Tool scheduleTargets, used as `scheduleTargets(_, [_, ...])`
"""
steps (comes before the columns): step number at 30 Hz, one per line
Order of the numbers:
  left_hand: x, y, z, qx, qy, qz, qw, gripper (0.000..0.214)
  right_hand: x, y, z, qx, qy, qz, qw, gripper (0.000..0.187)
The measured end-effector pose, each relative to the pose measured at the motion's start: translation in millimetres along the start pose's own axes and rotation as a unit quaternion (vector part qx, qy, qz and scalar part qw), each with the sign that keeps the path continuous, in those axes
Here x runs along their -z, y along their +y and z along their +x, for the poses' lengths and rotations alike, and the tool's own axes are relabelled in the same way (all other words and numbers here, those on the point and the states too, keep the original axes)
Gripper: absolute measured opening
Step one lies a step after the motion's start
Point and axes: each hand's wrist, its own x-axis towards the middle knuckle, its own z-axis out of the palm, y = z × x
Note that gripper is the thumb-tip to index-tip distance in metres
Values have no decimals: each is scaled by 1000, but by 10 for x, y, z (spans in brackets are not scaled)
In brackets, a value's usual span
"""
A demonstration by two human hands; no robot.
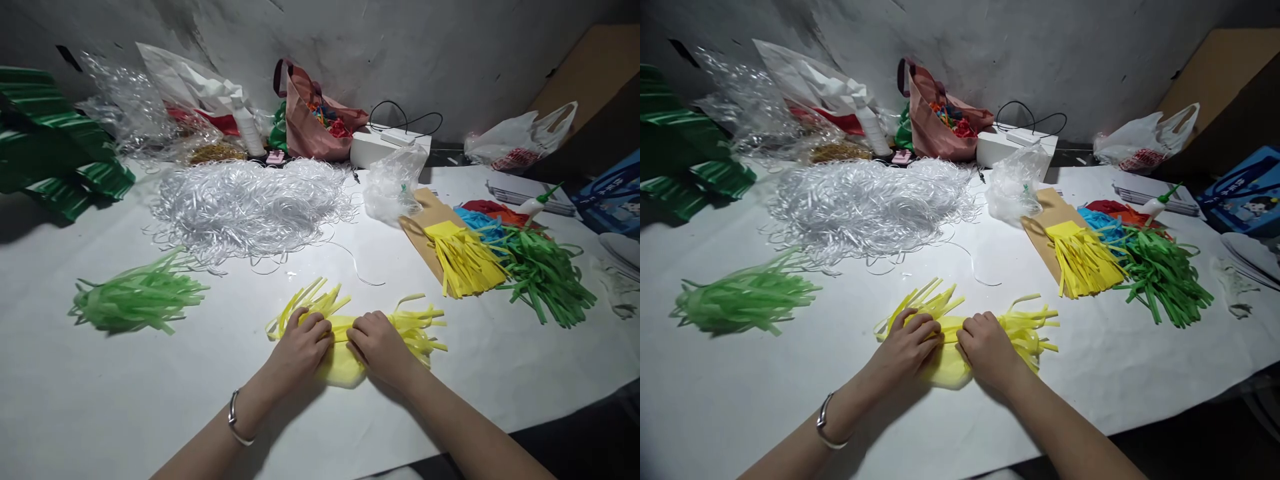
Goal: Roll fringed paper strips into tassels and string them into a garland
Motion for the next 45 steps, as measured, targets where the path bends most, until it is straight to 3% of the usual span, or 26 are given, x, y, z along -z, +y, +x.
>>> scheduleTargets(8, [33,57,37,77,28,-63,995,11,-56,-29,35,51,14,-85,995,20])
scheduleTargets(15, [-59,137,-17,35,36,-15,999,23,-53,-43,-30,72,7,-76,994,20])
scheduleTargets(18, [-45,116,-93,45,41,-28,998,22,-29,36,-103,38,-11,-72,997,20])
scheduleTargets(22, [13,117,-132,117,57,-40,991,21,-19,113,-131,-38,10,-56,998,17])
scheduleTargets(30, [25,177,18,217,-16,16,976,22,-19,48,-25,-144,3,-29,989,11])
scheduleTargets(38, [12,146,76,255,-26,15,967,15,-60,51,-21,-221,38,21,974,9])
scheduleTargets(41, [26,139,85,223,1,-2,975,12,-27,31,-14,-182,68,5,981,17])
scheduleTargets(45, [60,144,86,138,1,-37,990,21,-38,-13,18,-34,39,29,998,21])
